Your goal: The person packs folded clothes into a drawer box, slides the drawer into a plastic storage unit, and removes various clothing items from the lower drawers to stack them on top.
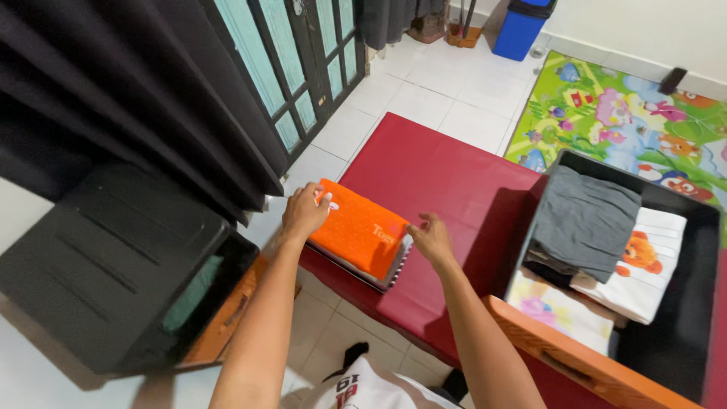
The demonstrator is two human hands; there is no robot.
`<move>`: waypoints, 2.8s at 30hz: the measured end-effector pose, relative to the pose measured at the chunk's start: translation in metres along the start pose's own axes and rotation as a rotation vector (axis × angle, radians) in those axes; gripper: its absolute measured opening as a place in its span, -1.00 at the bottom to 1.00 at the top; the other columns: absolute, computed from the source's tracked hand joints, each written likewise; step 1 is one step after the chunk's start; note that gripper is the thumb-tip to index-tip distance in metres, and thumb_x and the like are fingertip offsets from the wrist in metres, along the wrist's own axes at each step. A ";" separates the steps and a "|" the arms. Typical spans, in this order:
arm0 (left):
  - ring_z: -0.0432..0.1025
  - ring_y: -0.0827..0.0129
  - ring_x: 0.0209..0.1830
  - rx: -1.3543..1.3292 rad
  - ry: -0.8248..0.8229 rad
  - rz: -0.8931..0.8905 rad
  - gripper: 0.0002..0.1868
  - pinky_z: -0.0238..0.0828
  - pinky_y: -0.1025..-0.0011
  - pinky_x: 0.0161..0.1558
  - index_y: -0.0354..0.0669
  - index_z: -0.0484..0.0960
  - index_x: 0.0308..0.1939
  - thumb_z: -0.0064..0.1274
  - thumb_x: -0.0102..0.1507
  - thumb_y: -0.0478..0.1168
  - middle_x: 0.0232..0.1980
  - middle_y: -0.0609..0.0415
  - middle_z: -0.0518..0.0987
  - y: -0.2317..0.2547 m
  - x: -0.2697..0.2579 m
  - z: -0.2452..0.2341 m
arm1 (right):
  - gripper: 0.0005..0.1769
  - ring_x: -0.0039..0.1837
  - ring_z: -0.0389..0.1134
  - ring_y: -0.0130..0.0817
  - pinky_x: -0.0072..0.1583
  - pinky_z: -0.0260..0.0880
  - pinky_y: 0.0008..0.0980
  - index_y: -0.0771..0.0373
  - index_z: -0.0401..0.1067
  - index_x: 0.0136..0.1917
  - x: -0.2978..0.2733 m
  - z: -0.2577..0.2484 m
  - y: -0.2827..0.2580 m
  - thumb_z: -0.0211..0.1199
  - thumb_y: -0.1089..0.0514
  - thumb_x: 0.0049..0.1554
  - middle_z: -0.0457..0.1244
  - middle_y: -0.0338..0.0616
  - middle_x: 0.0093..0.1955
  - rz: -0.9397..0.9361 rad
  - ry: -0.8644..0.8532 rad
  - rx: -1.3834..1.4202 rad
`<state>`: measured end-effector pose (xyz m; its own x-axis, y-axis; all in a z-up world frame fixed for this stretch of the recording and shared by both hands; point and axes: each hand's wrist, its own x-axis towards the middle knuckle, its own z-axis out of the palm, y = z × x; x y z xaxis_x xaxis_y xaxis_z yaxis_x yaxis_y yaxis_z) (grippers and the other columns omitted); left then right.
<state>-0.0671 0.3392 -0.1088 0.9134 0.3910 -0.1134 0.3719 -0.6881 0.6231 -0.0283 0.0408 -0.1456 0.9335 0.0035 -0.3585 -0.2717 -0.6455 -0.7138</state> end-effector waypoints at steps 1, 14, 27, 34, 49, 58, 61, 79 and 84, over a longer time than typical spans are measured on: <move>0.40 -0.04 0.21 -0.002 -0.005 0.009 -0.57 0.38 0.06 0.15 0.00 0.56 0.16 0.05 0.29 0.07 0.14 -0.08 0.56 -0.019 0.008 0.005 | -0.29 0.15 0.47 -0.11 0.19 0.46 -0.18 0.27 0.33 0.42 0.004 0.015 0.007 0.36 -0.02 0.06 0.33 0.11 0.27 0.004 0.009 0.002; 0.55 0.15 0.07 -0.466 -0.329 -0.002 -0.38 0.47 0.22 0.08 -0.26 0.56 0.19 0.14 0.27 0.16 0.04 -0.13 0.65 -0.121 0.106 0.088 | -0.36 0.25 0.39 -0.05 0.22 0.41 -0.16 0.34 0.38 0.26 0.018 0.100 0.044 0.43 0.03 -0.03 0.33 0.18 0.24 0.082 0.203 0.196; 0.58 0.21 -0.01 -0.549 -0.224 0.107 -0.61 0.49 0.27 0.05 -0.23 0.58 0.13 0.05 0.31 -0.08 0.00 -0.09 0.69 -0.115 0.089 0.061 | -0.49 0.01 0.33 -0.40 0.02 0.37 -0.25 0.23 0.12 0.33 -0.011 0.121 0.030 0.22 0.02 0.24 0.33 -0.14 0.06 -0.053 0.119 0.630; 0.44 -0.18 0.19 -0.417 -0.126 0.350 -0.60 0.35 0.03 0.16 -0.26 0.37 0.28 -0.16 0.44 -0.10 0.18 -0.33 0.54 -0.106 0.083 0.058 | -0.47 0.24 0.40 -0.35 0.26 0.41 -0.33 0.31 0.33 0.39 -0.021 0.094 0.014 0.28 0.16 0.19 0.38 -0.13 0.22 -0.021 -0.131 0.736; 0.56 0.00 0.09 -0.554 -0.188 0.464 -0.56 0.45 0.16 0.06 -0.16 0.35 0.28 -0.12 0.43 0.03 0.06 -0.18 0.64 0.094 0.040 0.005 | -0.40 0.24 0.41 -0.26 0.27 0.44 -0.18 0.21 0.26 0.39 -0.056 -0.089 -0.003 0.28 0.37 0.10 0.34 -0.12 0.24 -0.134 -0.098 1.057; 0.59 0.07 0.06 -0.697 -0.306 0.514 -0.60 0.50 0.19 0.03 -0.18 0.40 0.21 -0.07 0.42 -0.01 0.03 -0.12 0.66 0.276 -0.039 0.155 | -0.43 0.28 0.38 -0.34 0.28 0.43 -0.28 0.25 0.28 0.44 -0.106 -0.300 0.108 0.26 0.36 0.18 0.32 -0.17 0.28 -0.163 0.131 0.939; 0.61 0.06 0.04 -0.767 -0.413 0.466 -0.62 0.51 0.16 0.01 -0.17 0.38 0.18 -0.07 0.42 -0.01 0.00 -0.13 0.67 0.304 -0.078 0.218 | -0.43 0.24 0.40 -0.32 0.23 0.48 -0.24 0.18 0.24 0.41 -0.124 -0.347 0.149 0.22 0.34 0.15 0.32 -0.17 0.24 -0.042 0.186 0.920; 0.45 -0.31 0.16 0.128 -0.671 0.081 -0.33 0.40 -0.01 0.19 -0.37 0.05 0.39 -0.01 0.25 -0.44 0.08 -0.51 0.54 0.279 -0.144 0.369 | -0.27 0.23 0.39 0.04 0.20 0.42 -0.10 0.52 0.14 0.40 -0.065 -0.313 0.340 0.31 0.32 0.02 0.32 0.29 0.20 0.604 -0.021 0.027; 0.34 -0.32 0.27 0.165 -0.537 0.355 -0.28 0.39 0.01 0.25 -0.42 0.22 0.21 0.34 0.12 -0.35 0.27 -0.48 0.36 0.303 -0.160 0.344 | -0.30 0.20 0.43 0.18 0.19 0.48 -0.07 0.52 0.37 0.25 -0.072 -0.329 0.295 0.50 0.02 0.01 0.36 0.32 0.16 0.532 -0.047 -0.532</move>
<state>-0.0438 -0.1418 -0.1683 0.9248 -0.2067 -0.3195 0.0142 -0.8203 0.5718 -0.0988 -0.4014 -0.1323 0.6935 -0.3869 -0.6077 -0.5226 -0.8508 -0.0546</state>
